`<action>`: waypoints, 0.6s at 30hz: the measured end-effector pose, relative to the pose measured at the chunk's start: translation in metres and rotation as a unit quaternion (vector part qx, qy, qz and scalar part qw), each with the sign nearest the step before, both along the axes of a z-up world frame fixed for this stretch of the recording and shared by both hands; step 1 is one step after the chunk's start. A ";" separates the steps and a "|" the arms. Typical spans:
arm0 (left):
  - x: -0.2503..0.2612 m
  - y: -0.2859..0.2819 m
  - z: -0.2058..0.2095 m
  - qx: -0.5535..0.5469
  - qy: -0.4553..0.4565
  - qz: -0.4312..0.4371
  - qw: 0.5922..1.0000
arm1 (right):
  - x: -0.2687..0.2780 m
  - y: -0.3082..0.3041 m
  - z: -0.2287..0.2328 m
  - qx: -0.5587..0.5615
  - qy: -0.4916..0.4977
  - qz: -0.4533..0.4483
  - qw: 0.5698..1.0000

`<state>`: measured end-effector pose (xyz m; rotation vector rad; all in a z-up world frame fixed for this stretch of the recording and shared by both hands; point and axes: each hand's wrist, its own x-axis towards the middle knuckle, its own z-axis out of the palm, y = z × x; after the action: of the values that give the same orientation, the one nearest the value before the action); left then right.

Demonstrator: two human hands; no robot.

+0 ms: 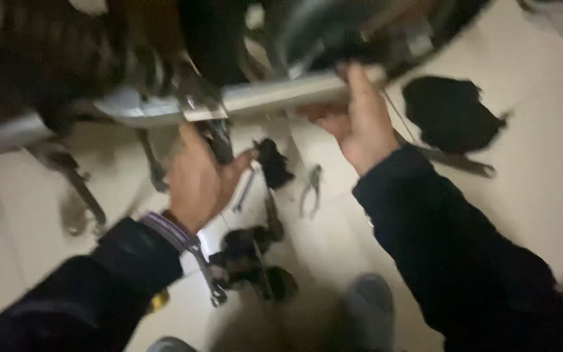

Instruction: The person works on the rear section of a motorcycle, using a wrench and pliers to adjust and tighten bolts on the rear fender and footpeg assembly. The person repeatedly aligns the fender and secures fasteners while seated on the floor.

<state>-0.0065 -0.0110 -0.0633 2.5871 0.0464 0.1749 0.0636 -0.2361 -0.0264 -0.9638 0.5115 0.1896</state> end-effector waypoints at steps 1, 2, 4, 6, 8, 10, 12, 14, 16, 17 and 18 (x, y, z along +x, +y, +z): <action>-0.001 -0.002 0.012 0.006 0.017 0.006 1.000 | 0.001 0.001 -0.002 0.006 0.017 0.006 1.000; -0.001 -0.003 0.024 -0.089 0.047 0.048 0.994 | 0.002 0.002 -0.005 -0.008 0.021 -0.002 1.000; 0.017 -0.006 0.032 -0.185 0.042 0.086 0.978 | 0.011 -0.003 -0.009 -0.021 -0.008 -0.012 1.000; 0.020 -0.008 0.027 -0.324 0.131 0.280 0.894 | -0.004 -0.014 -0.023 0.075 -0.068 0.054 0.993; 0.022 -0.006 0.039 -0.331 0.202 0.324 0.863 | -0.027 0.010 0.007 0.036 -0.005 0.084 0.996; 0.025 -0.004 0.041 -0.335 0.281 0.369 0.821 | -0.036 0.029 0.016 -0.004 0.069 0.114 0.991; 0.025 0.003 0.031 -0.641 0.170 0.219 0.716 | -0.031 0.047 -0.001 0.035 0.063 0.136 0.988; 0.023 -0.001 0.045 -0.612 0.196 0.245 0.726 | -0.029 0.066 0.003 0.053 0.033 0.135 0.989; 0.026 0.001 0.049 -0.583 0.219 0.271 0.734 | -0.028 0.082 0.003 0.070 0.000 0.135 0.988; 0.029 0.005 0.045 -0.596 0.246 0.248 0.723 | -0.028 0.089 -0.001 0.058 0.018 0.141 0.988; 0.032 0.009 0.041 -0.608 0.272 0.224 0.711 | -0.029 0.096 -0.004 0.047 0.035 0.147 0.987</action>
<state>0.0254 -0.0020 -0.0223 1.1591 0.7419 -0.3602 0.0346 -0.1402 -0.0304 -0.9405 0.4184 0.5102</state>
